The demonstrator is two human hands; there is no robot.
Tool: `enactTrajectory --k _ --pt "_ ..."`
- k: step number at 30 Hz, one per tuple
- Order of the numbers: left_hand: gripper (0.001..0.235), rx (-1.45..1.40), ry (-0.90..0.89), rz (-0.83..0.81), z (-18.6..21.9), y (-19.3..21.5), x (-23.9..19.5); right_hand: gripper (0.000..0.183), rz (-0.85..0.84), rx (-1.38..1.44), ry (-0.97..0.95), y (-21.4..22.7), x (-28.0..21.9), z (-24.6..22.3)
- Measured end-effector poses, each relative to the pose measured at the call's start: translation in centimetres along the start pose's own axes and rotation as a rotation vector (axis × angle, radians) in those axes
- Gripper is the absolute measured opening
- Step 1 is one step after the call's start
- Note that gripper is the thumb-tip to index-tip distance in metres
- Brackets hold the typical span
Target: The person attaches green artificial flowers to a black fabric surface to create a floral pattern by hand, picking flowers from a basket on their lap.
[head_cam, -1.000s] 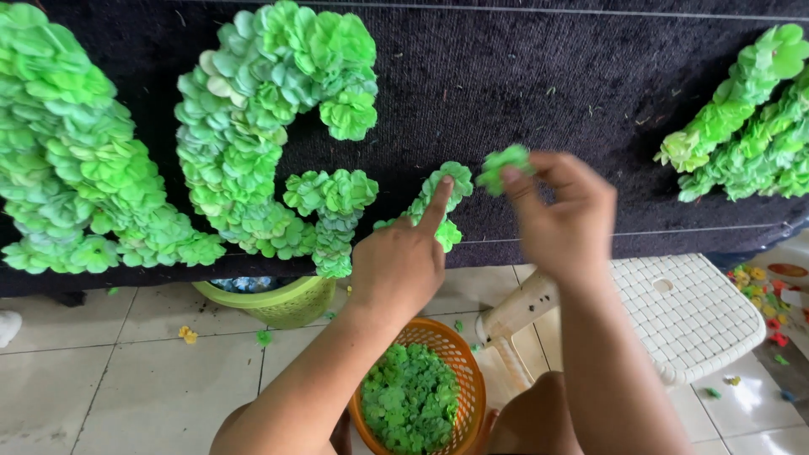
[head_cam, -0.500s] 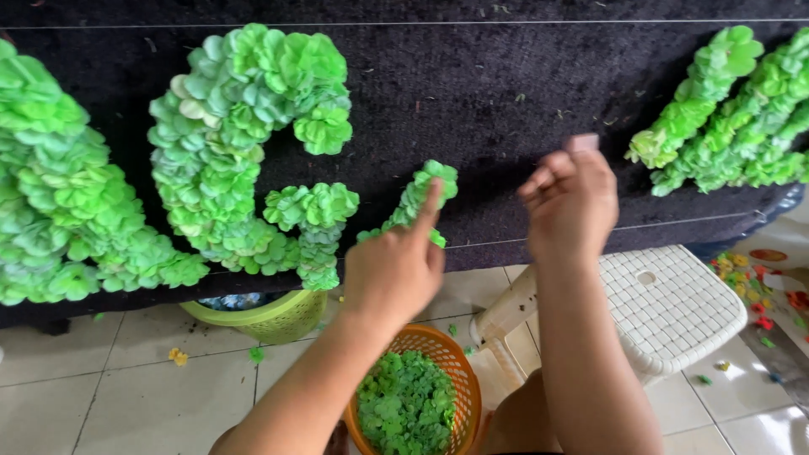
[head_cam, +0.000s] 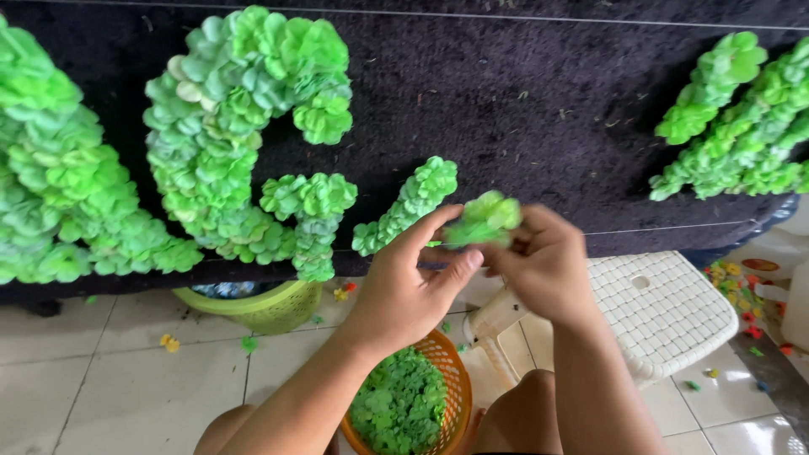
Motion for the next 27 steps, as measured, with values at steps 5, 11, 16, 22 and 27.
enactTrajectory --k 5,11,16,22,27 --pt "0.019 0.119 0.067 0.159 -3.2 4.1 -0.4 0.016 -0.081 -0.266 0.117 -2.6 -0.1 -2.5" --pt "0.041 -0.067 0.186 0.108 -4.4 3.9 0.1 0.004 -0.052 -0.613 0.685 -6.7 -1.9 -8.6" --pt "0.022 -0.022 0.228 0.233 -2.2 6.0 0.5 0.005 0.216 -0.737 0.817 -5.4 -1.9 -10.7" --pt "0.025 0.108 0.444 0.267 -3.9 6.5 0.0 0.015 0.230 -0.596 0.681 -5.4 2.2 -9.5" --pt "0.013 0.117 0.483 0.114 -3.8 5.6 0.5 0.018 0.071 -0.383 0.403 -4.2 4.0 -8.6"
Point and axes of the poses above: each hand's wrist, its own x-axis towards the middle knuckle, its own y-axis out of the back of the hand, z = x × y, the point moved 10 cm from there along x, towards the middle knuckle, and after that the axes turned 9 degrees about -y, right-handed, at the moved point
